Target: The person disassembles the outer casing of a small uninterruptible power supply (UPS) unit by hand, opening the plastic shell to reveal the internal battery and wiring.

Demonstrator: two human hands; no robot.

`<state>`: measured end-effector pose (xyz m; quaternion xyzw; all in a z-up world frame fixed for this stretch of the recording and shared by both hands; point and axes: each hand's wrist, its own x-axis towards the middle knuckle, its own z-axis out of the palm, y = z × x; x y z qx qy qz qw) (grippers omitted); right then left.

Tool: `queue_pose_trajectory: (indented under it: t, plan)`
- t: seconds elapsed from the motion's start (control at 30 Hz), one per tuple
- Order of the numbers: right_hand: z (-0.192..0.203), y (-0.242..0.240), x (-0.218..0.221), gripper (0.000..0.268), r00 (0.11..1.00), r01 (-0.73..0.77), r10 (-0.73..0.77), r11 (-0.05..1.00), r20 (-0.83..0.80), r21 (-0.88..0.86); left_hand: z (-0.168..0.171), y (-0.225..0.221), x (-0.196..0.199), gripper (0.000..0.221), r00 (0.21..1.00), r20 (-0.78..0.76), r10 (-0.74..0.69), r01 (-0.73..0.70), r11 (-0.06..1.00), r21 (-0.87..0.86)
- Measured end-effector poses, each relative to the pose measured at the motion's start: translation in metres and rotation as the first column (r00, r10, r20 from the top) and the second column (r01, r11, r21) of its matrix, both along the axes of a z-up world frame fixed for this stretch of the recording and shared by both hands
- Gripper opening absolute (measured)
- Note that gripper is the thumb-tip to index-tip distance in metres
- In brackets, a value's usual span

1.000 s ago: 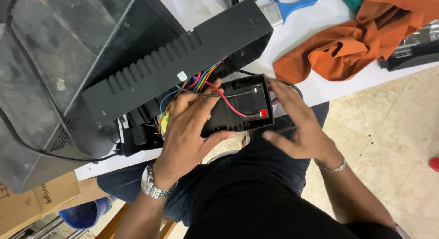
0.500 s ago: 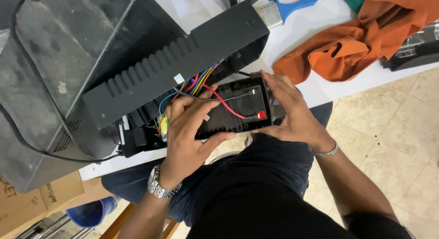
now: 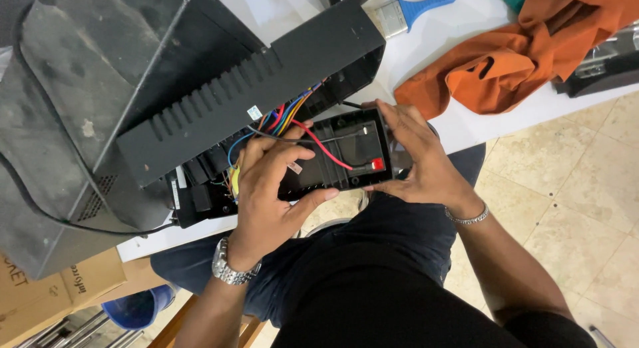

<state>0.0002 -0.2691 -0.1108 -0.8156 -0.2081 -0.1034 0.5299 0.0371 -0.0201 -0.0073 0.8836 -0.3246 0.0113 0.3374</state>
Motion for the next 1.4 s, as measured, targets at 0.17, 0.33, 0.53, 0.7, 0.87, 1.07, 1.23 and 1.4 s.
queue_pose_trajectory:
  t: [0.17, 0.33, 0.53, 0.7, 0.87, 1.07, 1.23, 1.4]
  plan:
    - [-0.003, 0.0, 0.0, 0.11, 1.0, -0.001, 0.001, 1.0, 0.0, 0.005, 0.0, 0.002, -0.004, 0.056, 1.0, 0.004, 0.002, -0.002, 0.991, 0.13]
    - [-0.004, 0.0, -0.003, 0.112, 1.0, -0.003, 0.003, 1.0, 0.007, 0.001, 0.002, 0.004, -0.003, 0.049, 0.998, 0.033, -0.054, 0.048, 0.987, 0.155]
    - [-0.004, -0.002, -0.004, 0.107, 0.999, 0.01, -0.009, 0.999, 0.031, -0.038, 0.029, 0.02, 0.006, 0.039, 0.986, -0.074, -0.151, 0.159, 0.979, 0.128]
    - [-0.008, -0.002, -0.005, 0.109, 0.999, -0.005, 0.005, 1.0, 0.04, -0.022, 0.054, 0.029, -0.006, 0.045, 0.998, -0.017, -0.067, 0.069, 0.976, 0.206]
    - [-0.008, -0.003, -0.003, 0.108, 0.999, -0.003, 0.003, 1.0, 0.037, -0.009, 0.085, 0.019, -0.022, 0.056, 0.99, -0.137, -0.035, 0.036, 0.999, 0.004]
    - [0.002, 0.002, -0.004, 0.104, 0.999, -0.002, 0.003, 1.0, 0.038, -0.018, 0.027, -0.009, 0.004, 0.067, 0.965, 0.142, -0.219, 0.212, 0.975, 0.067]
    - [-0.006, -0.001, -0.005, 0.098, 0.998, 0.011, -0.009, 0.999, 0.067, -0.036, 0.011, -0.01, 0.013, 0.064, 0.961, 0.066, -0.268, 0.254, 0.952, 0.167]
    - [-0.006, -0.001, -0.001, 0.104, 0.999, 0.011, -0.01, 0.999, 0.043, -0.032, 0.002, -0.009, 0.015, 0.063, 0.96, 0.134, -0.245, 0.238, 0.969, 0.07]
